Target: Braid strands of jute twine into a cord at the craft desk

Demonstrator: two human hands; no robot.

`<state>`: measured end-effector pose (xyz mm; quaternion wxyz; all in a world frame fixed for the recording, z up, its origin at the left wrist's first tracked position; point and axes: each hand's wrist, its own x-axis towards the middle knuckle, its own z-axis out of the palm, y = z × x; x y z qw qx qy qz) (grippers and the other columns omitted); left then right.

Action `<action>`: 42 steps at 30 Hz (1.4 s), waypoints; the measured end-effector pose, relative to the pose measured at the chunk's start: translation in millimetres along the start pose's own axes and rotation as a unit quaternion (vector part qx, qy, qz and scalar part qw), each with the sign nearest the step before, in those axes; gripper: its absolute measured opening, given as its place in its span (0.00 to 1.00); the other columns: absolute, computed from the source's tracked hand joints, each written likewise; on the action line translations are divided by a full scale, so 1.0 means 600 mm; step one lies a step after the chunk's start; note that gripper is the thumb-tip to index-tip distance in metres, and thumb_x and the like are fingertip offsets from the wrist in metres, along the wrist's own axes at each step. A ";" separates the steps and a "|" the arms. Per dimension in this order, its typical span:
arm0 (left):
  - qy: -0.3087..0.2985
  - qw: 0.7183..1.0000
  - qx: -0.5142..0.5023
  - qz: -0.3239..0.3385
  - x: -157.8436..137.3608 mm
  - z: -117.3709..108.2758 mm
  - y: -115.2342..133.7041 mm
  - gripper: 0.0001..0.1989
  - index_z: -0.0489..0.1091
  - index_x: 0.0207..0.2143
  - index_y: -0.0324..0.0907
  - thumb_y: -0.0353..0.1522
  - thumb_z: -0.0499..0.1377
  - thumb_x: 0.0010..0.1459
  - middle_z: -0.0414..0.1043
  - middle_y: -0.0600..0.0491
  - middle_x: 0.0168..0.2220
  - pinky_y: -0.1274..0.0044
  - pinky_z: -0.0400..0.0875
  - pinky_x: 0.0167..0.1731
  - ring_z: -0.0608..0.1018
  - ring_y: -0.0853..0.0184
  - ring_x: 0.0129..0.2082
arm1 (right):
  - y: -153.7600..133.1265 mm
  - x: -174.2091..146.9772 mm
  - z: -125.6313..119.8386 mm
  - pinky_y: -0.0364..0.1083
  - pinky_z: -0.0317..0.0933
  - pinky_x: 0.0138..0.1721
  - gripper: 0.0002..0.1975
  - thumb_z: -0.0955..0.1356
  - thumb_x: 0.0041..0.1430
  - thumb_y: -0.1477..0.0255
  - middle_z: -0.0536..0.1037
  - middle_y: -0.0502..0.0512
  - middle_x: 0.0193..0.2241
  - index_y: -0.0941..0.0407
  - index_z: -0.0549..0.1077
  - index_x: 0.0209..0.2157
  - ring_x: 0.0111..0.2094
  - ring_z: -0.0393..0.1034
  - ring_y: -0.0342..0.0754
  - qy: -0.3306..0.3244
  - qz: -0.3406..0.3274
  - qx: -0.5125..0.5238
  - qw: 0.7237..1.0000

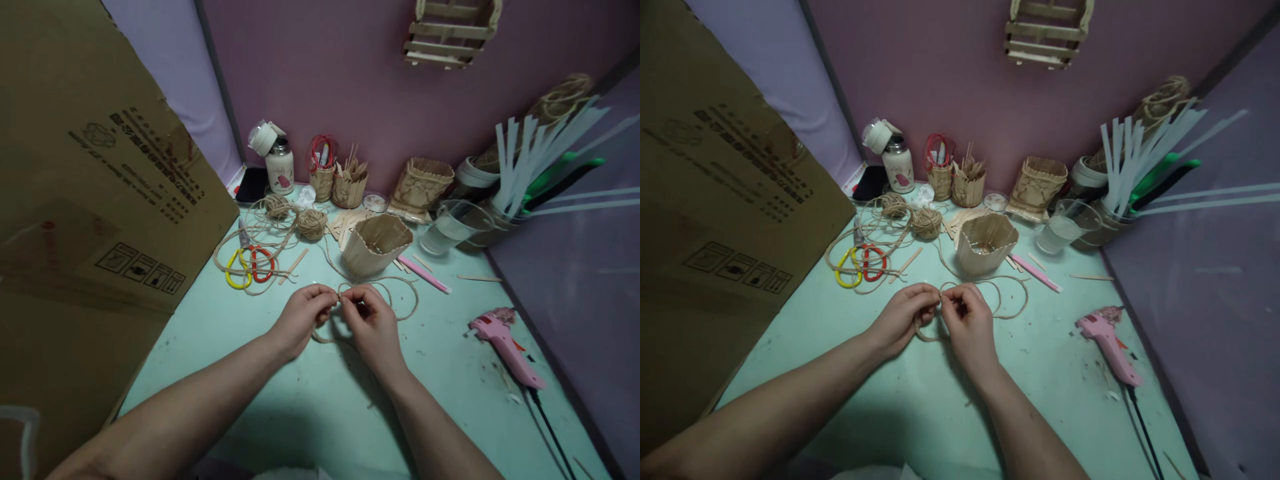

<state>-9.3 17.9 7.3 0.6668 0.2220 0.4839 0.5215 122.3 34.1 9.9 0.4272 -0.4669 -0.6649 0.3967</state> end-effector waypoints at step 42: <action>-0.071 0.960 0.250 0.105 -0.004 -0.002 0.007 0.10 0.71 0.28 0.38 0.37 0.59 0.52 0.68 0.54 0.24 0.80 0.60 0.28 0.67 0.73 0.25 | 0.005 0.010 -0.011 0.44 0.60 0.33 0.09 0.68 0.52 0.65 0.72 0.51 0.28 0.56 0.70 0.30 0.31 0.66 0.45 -0.028 0.113 0.120 0.986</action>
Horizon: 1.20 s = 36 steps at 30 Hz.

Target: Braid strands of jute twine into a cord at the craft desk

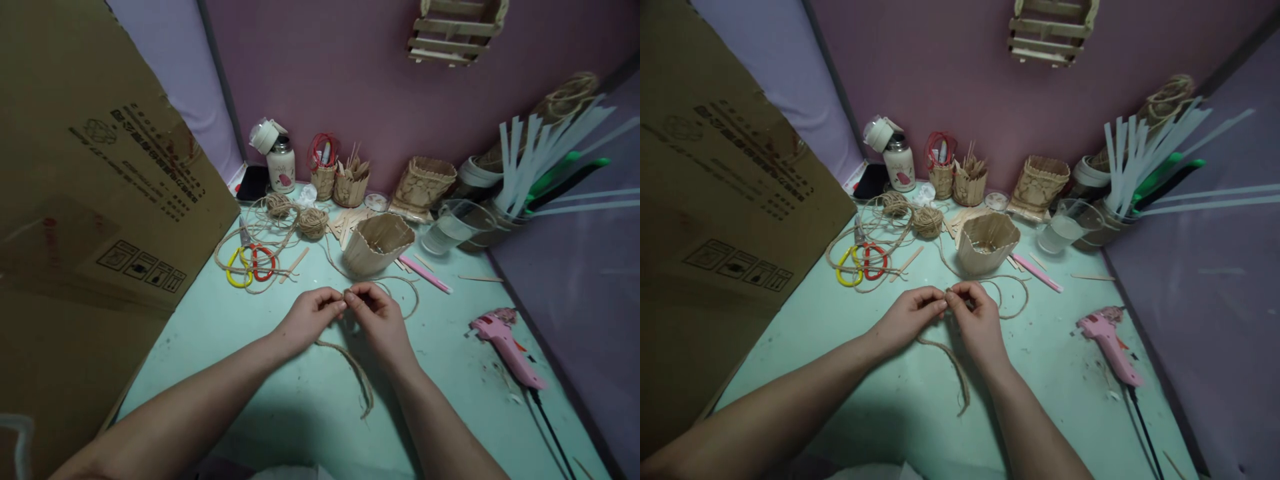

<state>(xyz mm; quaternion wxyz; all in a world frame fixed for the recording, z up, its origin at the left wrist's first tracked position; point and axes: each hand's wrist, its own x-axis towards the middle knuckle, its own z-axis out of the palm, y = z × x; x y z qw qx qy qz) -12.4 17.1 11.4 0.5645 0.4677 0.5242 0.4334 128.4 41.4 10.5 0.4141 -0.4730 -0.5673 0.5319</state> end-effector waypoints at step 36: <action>-0.061 0.996 0.065 -0.011 -0.024 0.021 0.003 0.11 0.67 0.24 0.38 0.38 0.57 0.51 0.64 0.57 0.19 0.81 0.56 0.22 0.63 0.74 0.20 | 0.019 0.009 -0.006 0.43 0.54 0.26 0.11 0.66 0.51 0.64 0.64 0.46 0.19 0.55 0.63 0.23 0.22 0.58 0.41 0.150 -0.004 0.004 0.989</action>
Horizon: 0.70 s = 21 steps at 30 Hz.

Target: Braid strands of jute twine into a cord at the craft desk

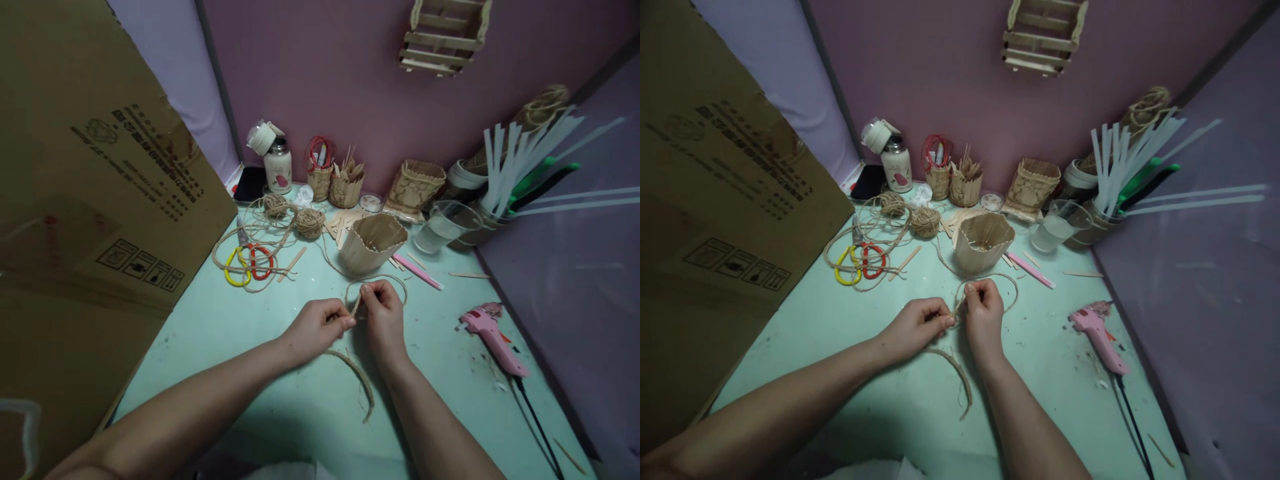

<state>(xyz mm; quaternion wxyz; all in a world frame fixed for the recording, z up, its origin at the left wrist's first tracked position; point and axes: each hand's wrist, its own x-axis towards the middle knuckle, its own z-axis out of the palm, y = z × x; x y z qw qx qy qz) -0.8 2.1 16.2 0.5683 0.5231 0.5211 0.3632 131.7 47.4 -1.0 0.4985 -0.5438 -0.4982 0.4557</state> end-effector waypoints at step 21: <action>0.036 0.978 -0.201 -0.034 0.024 -0.024 -0.005 0.17 0.68 0.32 0.37 0.41 0.62 0.47 0.66 0.57 0.21 0.84 0.52 0.17 0.63 0.78 0.17 | -0.015 0.011 -0.009 0.44 0.61 0.36 0.10 0.65 0.55 0.65 0.76 0.52 0.32 0.56 0.72 0.35 0.34 0.69 0.45 -0.228 -0.076 -0.059 0.969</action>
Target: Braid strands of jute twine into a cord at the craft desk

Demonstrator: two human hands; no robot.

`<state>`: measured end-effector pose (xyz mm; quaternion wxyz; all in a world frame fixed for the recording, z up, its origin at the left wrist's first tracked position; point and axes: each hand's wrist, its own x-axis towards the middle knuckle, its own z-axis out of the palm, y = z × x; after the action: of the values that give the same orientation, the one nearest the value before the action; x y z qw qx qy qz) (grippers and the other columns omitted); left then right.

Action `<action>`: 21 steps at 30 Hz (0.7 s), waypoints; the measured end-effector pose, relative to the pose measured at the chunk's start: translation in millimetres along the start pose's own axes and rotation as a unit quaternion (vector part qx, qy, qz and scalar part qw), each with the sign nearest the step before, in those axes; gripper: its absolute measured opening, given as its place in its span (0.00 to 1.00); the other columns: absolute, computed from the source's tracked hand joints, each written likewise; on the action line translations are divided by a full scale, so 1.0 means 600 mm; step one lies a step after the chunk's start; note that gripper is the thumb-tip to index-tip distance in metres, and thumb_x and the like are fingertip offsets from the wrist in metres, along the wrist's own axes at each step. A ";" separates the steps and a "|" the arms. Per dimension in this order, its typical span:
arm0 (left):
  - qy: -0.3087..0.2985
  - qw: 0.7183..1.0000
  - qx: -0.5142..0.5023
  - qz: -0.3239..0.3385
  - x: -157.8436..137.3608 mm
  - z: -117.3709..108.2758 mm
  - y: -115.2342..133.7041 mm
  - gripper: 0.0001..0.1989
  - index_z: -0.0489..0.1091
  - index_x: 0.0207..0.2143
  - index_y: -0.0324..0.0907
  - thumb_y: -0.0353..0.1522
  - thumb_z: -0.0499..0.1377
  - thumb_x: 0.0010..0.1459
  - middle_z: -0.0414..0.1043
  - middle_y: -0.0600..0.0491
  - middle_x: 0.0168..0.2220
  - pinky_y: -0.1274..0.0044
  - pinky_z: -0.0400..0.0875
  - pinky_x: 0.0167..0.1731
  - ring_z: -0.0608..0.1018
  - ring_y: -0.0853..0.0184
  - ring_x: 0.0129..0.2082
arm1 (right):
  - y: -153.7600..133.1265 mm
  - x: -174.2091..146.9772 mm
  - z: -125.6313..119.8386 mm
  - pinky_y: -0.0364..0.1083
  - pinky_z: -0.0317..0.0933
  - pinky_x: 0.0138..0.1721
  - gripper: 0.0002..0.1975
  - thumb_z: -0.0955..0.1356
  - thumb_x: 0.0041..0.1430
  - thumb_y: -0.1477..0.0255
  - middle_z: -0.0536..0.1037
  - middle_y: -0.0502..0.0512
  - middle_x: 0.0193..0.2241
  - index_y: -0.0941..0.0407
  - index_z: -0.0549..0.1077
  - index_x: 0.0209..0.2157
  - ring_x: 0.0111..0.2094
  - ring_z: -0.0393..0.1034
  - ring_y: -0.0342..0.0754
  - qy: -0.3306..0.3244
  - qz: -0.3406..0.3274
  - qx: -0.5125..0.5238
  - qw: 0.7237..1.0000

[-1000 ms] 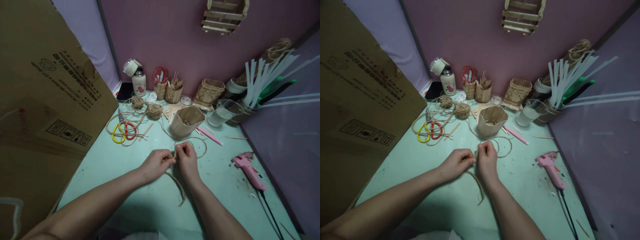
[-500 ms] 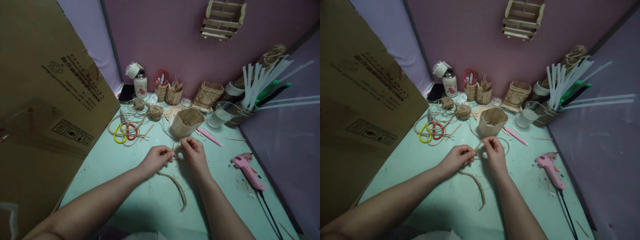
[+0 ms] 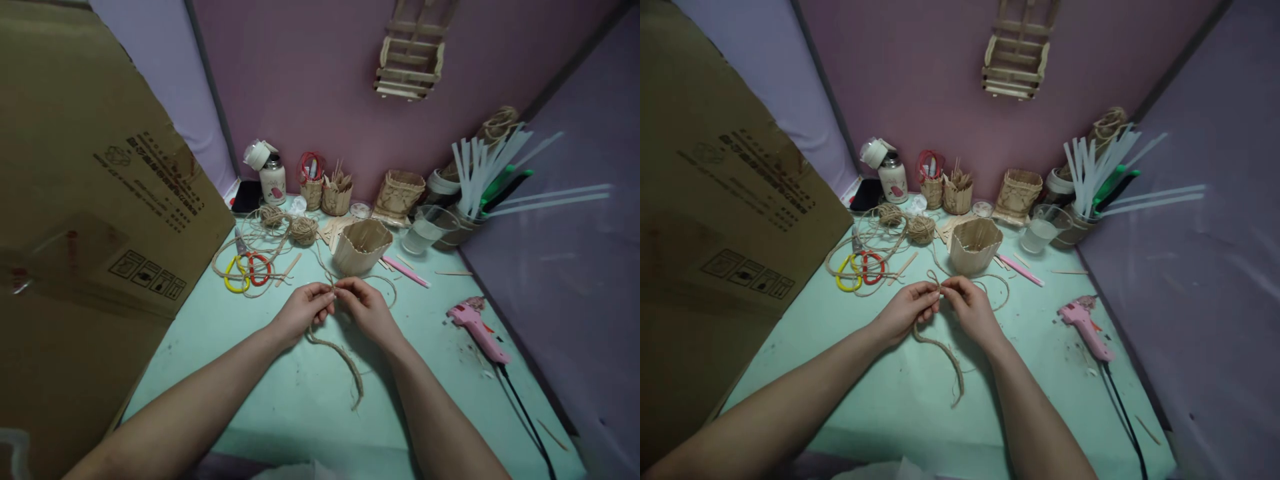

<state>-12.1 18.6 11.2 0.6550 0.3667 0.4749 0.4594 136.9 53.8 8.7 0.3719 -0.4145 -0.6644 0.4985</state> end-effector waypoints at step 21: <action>0.029 0.988 0.075 0.133 0.022 -0.018 -0.004 0.18 0.71 0.35 0.39 0.40 0.64 0.44 0.70 0.54 0.26 0.82 0.60 0.22 0.70 0.74 0.24 | 0.011 0.006 0.003 0.42 0.57 0.33 0.08 0.63 0.56 0.69 0.75 0.52 0.27 0.56 0.72 0.29 0.30 0.66 0.44 0.045 -0.126 -0.171 0.976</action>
<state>-20.4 30.9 2.3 0.5448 0.4609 0.4740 0.5159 135.0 57.6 2.2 0.3850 -0.4067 -0.7692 0.3077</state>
